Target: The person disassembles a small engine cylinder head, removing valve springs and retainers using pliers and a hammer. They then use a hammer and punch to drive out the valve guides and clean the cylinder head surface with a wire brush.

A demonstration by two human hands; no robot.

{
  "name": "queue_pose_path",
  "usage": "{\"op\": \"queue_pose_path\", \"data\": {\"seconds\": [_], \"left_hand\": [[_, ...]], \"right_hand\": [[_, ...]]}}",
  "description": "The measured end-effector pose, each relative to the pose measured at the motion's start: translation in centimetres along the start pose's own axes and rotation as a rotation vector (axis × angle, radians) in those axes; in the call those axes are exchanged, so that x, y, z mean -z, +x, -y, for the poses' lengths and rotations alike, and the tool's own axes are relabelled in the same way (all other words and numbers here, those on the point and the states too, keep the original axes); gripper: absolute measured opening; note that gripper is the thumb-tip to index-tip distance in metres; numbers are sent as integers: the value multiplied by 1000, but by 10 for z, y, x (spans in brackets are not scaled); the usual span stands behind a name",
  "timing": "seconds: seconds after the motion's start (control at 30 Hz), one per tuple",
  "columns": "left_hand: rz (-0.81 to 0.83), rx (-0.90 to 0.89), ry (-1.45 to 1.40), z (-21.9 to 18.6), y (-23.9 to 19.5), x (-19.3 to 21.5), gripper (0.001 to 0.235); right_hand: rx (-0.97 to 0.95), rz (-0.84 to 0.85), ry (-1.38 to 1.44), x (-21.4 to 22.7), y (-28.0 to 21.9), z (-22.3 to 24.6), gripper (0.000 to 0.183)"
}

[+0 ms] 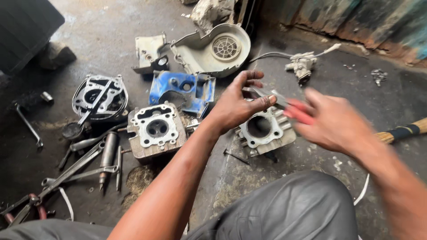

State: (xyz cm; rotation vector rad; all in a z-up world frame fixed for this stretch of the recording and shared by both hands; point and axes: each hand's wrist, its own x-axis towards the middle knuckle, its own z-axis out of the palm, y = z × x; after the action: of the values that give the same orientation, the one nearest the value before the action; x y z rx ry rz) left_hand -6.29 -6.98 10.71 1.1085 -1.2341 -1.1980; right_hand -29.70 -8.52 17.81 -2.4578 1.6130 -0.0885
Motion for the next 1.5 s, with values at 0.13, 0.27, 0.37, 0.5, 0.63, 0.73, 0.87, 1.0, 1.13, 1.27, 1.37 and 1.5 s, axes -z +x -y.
{"op": "queue_pose_path", "data": {"seconds": [0.13, 0.27, 0.37, 0.5, 0.63, 0.73, 0.87, 1.0, 1.13, 1.27, 1.37, 1.5], "left_hand": [[74, -231, 704, 36, 26, -9, 91], [276, 22, 1155, 46, 29, -47, 148], [236, 29, 1148, 43, 12, -53, 163], [180, 41, 1122, 39, 6, -52, 166], [161, 36, 1165, 39, 2, -57, 162], [127, -5, 1189, 38, -1, -69, 159], [191, -109, 1259, 41, -9, -86, 155], [440, -322, 1545, 38, 3, -103, 157], [457, -161, 1450, 29, 25, -106, 163], [379, -72, 1319, 30, 40, -94, 153], [363, -66, 1302, 37, 54, -89, 148], [333, -44, 1288, 44, 62, -90, 143]], "right_hand": [[230, -24, -672, 0, -26, -60, 31], [404, -255, -882, -23, -34, -68, 44], [438, -218, -1220, -29, -34, -66, 40], [437, -272, -1091, -44, -32, -65, 37], [378, -219, -1062, -61, -38, -81, 39], [388, -255, -882, -70, -43, -98, 46], [298, -22, -835, -68, -42, -105, 66], [618, 324, -1113, -30, 14, -102, 86], [541, 428, -1181, -10, 32, -101, 83], [178, 212, -891, -38, -5, -125, 99], [87, -123, -674, -43, -29, -162, 104], [226, -437, -191, -13, -32, -197, 86]]}}
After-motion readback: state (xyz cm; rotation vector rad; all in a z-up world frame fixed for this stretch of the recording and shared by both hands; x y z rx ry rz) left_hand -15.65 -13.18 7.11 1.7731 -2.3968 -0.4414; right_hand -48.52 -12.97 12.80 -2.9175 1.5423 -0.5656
